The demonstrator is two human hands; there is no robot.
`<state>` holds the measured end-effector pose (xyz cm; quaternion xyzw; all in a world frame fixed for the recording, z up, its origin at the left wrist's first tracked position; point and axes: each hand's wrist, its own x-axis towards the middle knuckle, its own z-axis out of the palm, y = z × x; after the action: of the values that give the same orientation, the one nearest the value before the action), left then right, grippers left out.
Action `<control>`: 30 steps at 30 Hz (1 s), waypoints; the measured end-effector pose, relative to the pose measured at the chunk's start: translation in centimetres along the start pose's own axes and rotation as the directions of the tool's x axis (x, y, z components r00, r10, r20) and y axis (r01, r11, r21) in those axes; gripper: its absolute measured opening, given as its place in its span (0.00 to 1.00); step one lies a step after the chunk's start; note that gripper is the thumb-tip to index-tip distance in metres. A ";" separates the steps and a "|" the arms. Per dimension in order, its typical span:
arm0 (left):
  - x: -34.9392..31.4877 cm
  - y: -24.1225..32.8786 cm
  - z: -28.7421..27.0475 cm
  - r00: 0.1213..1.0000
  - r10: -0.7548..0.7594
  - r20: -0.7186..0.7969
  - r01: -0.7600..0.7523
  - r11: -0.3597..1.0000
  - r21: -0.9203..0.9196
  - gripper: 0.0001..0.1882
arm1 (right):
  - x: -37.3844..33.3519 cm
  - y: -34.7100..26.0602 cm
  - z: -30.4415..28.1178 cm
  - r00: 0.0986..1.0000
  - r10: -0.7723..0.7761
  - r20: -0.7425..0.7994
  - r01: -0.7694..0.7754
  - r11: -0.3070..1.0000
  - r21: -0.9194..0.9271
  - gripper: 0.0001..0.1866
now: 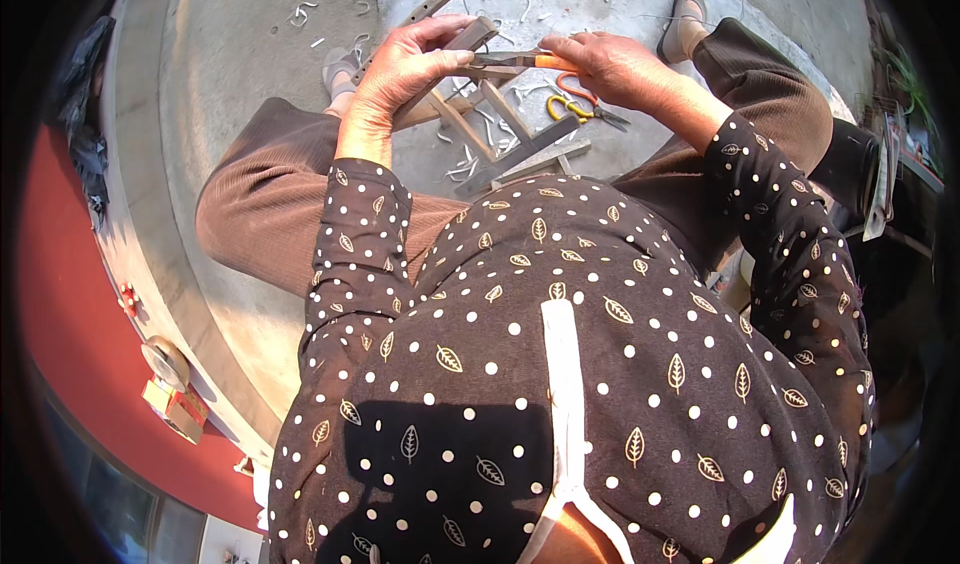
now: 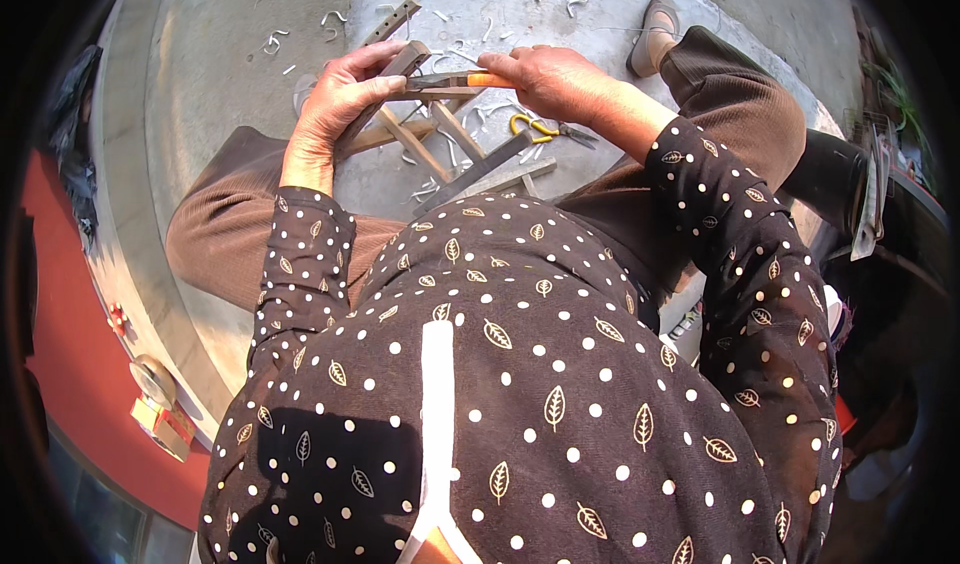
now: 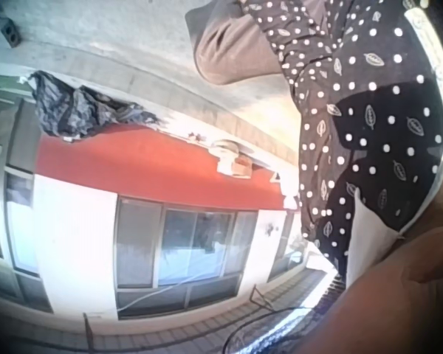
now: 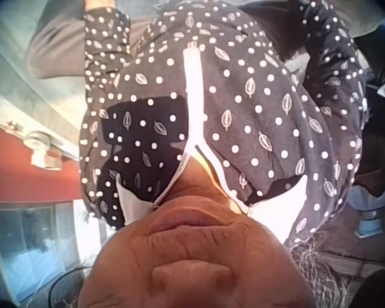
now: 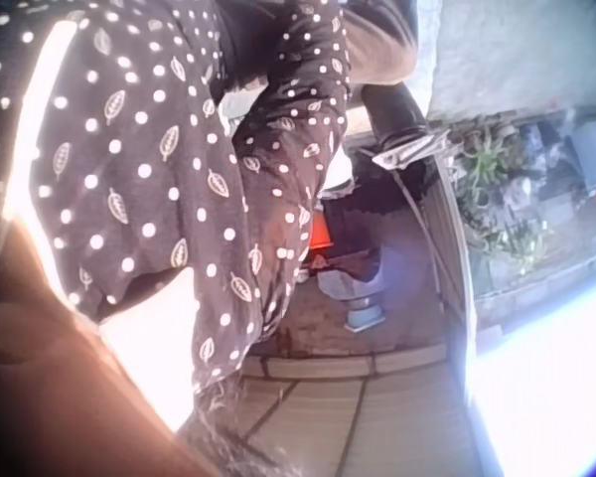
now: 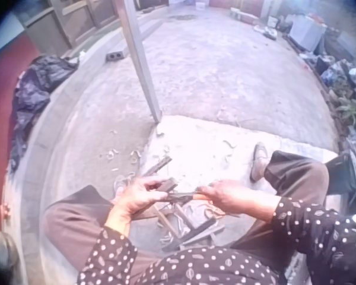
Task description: The person sits on the floor and uses pliers to bend and secure metal wire around a small wooden frame. They repeatedly adjust the wire and reposition the frame to tighten connections.
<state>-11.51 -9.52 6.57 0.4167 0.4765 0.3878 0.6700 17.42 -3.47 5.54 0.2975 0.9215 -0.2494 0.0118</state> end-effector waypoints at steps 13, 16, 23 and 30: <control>0.0 -0.2 -0.4 0.998 0.003 -0.058 -0.005 1.000 -0.028 0.27 | 0.8 -1.2 -0.8 0.837 0.111 0.536 -0.380 0.822 0.424 0.25; 0.0 0.4 -0.1 0.999 -0.009 -0.043 0.008 0.999 -0.037 0.26 | 0.5 -1.0 -0.9 0.755 0.068 0.652 -0.534 0.643 0.550 0.26; 0.0 0.1 -0.1 0.999 -0.015 -0.040 0.013 0.999 -0.042 0.26 | -0.1 -1.1 -0.5 0.719 -0.029 0.694 -0.657 0.298 0.693 0.28; 0.2 -0.4 -0.4 0.997 0.021 -0.070 -0.019 0.999 0.026 0.26 | 0.6 -1.6 -2.5 0.878 0.355 0.323 -0.382 0.924 0.025 0.18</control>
<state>-11.82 -9.41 6.04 0.4158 0.5004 0.4029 0.6437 16.32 -3.09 8.32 0.4244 0.8226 -0.3266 0.1914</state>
